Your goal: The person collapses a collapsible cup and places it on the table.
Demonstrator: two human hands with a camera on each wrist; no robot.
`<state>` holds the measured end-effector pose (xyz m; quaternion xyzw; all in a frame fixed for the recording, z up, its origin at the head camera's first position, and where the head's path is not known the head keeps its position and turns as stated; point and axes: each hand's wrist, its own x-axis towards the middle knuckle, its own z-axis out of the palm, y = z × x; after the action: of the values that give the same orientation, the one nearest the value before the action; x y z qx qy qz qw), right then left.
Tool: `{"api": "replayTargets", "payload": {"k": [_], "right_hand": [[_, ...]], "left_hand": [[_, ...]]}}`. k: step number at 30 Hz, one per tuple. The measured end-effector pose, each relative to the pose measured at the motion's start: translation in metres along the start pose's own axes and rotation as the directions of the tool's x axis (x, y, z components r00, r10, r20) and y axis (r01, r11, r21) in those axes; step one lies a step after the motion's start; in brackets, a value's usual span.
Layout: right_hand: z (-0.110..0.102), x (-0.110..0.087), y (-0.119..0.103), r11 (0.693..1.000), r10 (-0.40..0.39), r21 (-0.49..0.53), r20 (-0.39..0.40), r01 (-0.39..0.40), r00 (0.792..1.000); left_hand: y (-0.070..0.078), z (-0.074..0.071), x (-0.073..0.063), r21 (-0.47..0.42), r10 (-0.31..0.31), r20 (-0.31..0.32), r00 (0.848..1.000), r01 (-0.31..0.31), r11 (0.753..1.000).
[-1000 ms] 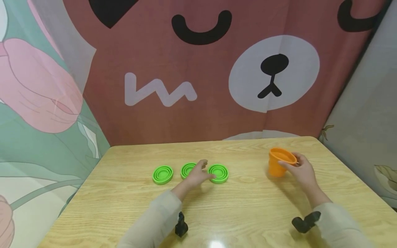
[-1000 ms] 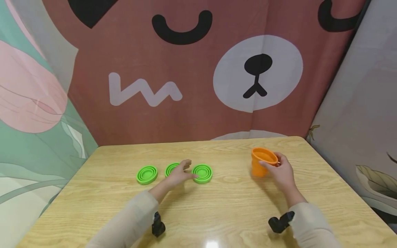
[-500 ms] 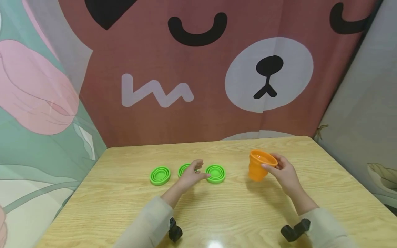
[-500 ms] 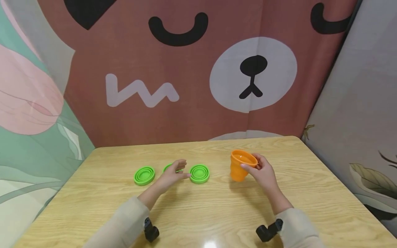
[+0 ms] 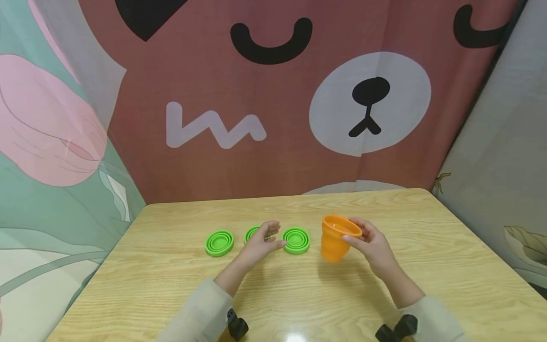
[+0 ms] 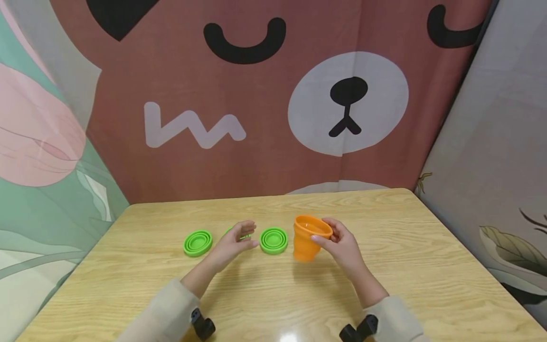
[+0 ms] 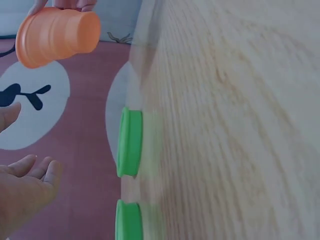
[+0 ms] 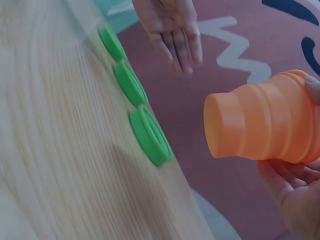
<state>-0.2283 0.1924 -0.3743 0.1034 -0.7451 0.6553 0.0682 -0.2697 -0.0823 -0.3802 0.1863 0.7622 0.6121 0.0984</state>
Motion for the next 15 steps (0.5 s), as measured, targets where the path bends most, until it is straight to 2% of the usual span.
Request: {"api": "replayTargets", "payload": {"k": [8, 15], "right_hand": [[0.021, -0.007, -0.003, 0.999, 0.003, 0.047, 0.097, -0.008, 0.995], [0.034, -0.011, -0.006, 0.994, -0.016, 0.108, 0.166, -0.002, 0.986]], "left_hand": [[0.008, 0.004, -0.01, -0.012, 0.067, 0.017, 0.998, -0.067, 0.998], [0.014, 0.009, -0.015, -0.015, 0.099, 0.033, 0.995, -0.099, 0.995]]}}
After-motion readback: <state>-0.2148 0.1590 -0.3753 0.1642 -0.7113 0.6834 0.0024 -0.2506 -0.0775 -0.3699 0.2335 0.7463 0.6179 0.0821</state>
